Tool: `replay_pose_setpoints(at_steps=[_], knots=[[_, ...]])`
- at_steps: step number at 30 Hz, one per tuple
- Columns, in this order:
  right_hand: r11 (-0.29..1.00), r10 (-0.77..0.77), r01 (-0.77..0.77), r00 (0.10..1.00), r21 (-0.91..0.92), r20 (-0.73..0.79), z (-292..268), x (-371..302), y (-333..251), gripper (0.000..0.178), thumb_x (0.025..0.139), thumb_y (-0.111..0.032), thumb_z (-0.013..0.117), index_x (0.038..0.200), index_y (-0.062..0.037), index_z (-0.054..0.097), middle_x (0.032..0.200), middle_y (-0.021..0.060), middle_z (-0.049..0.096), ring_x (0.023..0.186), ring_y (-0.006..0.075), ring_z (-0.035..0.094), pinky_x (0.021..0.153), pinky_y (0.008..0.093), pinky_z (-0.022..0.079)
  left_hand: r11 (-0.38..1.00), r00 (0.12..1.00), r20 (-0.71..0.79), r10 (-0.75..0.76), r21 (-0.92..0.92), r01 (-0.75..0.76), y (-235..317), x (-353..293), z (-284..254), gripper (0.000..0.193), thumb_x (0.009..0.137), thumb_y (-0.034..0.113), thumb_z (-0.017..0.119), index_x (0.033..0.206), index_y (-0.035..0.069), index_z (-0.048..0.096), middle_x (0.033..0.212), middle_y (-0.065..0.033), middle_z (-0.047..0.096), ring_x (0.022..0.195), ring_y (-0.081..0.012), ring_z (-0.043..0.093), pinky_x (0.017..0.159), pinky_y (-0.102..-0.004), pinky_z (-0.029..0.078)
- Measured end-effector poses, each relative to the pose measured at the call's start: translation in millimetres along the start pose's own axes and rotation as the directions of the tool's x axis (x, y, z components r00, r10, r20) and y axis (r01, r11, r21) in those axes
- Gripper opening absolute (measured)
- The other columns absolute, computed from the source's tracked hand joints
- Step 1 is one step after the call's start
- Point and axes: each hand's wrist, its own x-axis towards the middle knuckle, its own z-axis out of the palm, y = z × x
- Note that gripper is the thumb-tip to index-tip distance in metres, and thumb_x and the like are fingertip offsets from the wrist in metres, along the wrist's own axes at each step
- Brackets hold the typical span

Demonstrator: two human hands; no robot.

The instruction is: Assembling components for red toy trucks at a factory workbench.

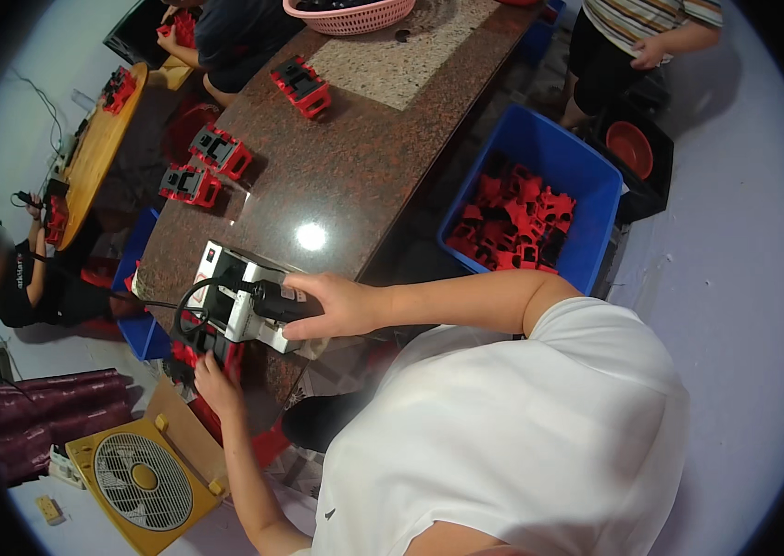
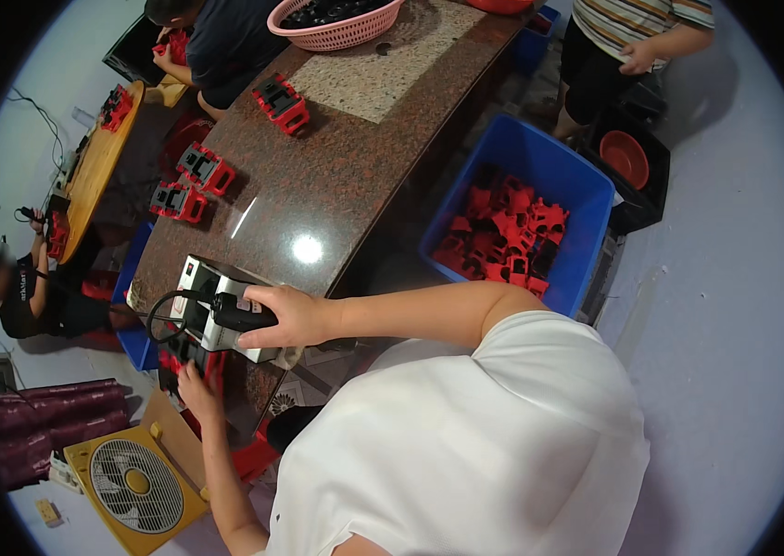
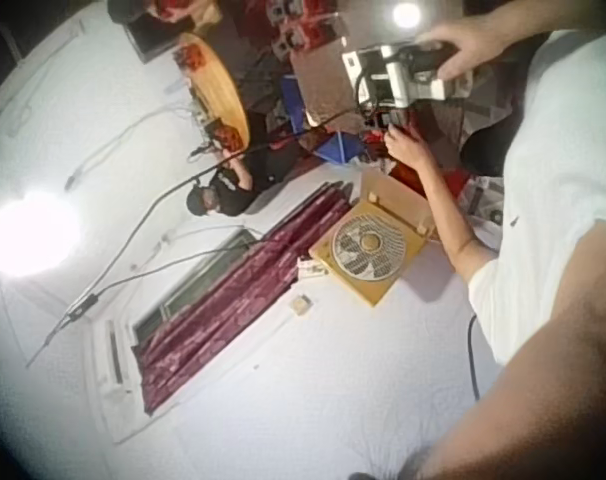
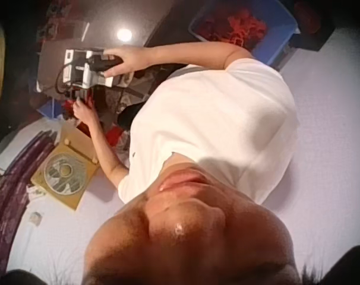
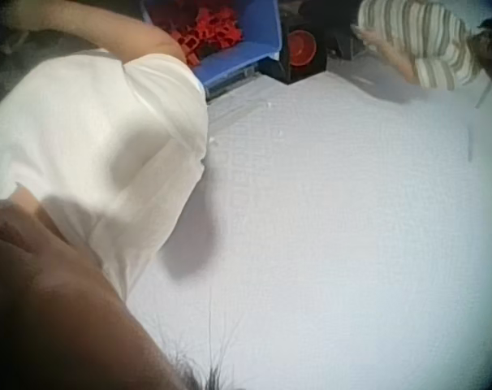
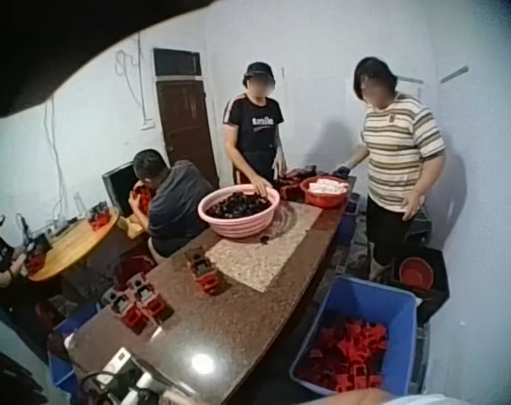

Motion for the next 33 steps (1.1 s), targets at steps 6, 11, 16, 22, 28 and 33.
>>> replay_pose_setpoints(at_steps=[6,11,16,22,28,33], knots=[[0.992,0.121,-0.124,0.990,0.030,0.067,5.3,-4.2,-21.1,0.040,0.082,-0.017,0.072,0.114,-0.0017,0.053,0.096,0.0056,0.059,0.080,0.0114,0.058,0.062,0.0280,0.051,0.997,0.993,-0.121,-0.005,-0.073,-0.004,-27.3,59.9,0.6,0.060,0.072,0.012,0.074,0.127,0.006,0.050,0.117,-0.0213,0.055,0.095,-0.0394,0.060,0.079,-0.0436,0.051],[0.964,0.173,-0.171,0.985,0.204,0.012,-7.3,-7.1,-25.9,0.030,0.087,-0.014,0.063,0.111,-0.0010,0.049,0.083,0.0063,0.060,0.066,0.0111,0.057,0.058,0.0250,0.049,0.970,0.973,-0.030,-0.227,-0.094,0.224,-12.5,30.2,-30.8,0.056,0.065,0.011,0.079,0.115,0.009,0.052,0.111,-0.0164,0.053,0.094,-0.0366,0.057,0.076,-0.0443,0.046],[0.925,-0.033,0.061,0.996,0.374,-0.082,-11.2,37.6,-28.6,0.044,0.091,-0.033,0.058,0.118,-0.0016,0.045,0.080,0.0091,0.058,0.060,0.0148,0.059,0.051,0.0261,0.049,0.959,0.987,0.034,-0.159,-0.232,0.162,83.0,-12.0,-33.4,0.044,0.066,0.009,0.073,0.106,0.008,0.054,0.107,-0.0154,0.052,0.095,-0.0342,0.054,0.075,-0.0437,0.044],[0.819,-0.500,0.527,0.849,0.226,-0.171,37.6,100.5,-27.1,0.035,0.091,-0.017,0.061,0.114,0.0005,0.042,0.087,0.0126,0.063,0.068,0.0165,0.060,0.063,0.0292,0.051,0.873,0.946,-0.012,-0.323,-0.390,0.293,111.5,8.6,-36.5,0.048,0.069,0.012,0.073,0.112,0.004,0.054,0.121,-0.0180,0.051,0.114,-0.0365,0.047,0.093,-0.0448,0.039],[0.817,-0.518,0.537,0.843,0.210,-0.144,44.0,98.2,0.2,0.035,0.080,-0.003,0.073,0.106,-0.0025,0.049,0.080,0.0026,0.063,0.071,0.0069,0.060,0.065,0.0207,0.049,0.561,0.627,-0.108,-0.772,-0.579,0.592,36.2,-11.9,-26.6,0.057,0.078,0.025,0.074,0.123,0.001,0.049,0.123,-0.0178,0.051,0.113,-0.0314,0.050,0.096,-0.0381,0.039],[0.800,-0.588,0.586,0.809,0.129,-0.026,44.5,89.4,15.6,0.040,0.086,-0.011,0.067,0.116,0.0002,0.042,0.089,0.0129,0.063,0.071,0.0152,0.060,0.066,0.0282,0.051,-0.204,0.577,0.364,-0.731,-0.924,0.324,9.8,-29.3,31.3,0.056,0.085,0.029,0.070,0.127,0.001,0.045,0.117,-0.0101,0.055,0.105,-0.0175,0.054,0.094,-0.0293,0.042]])
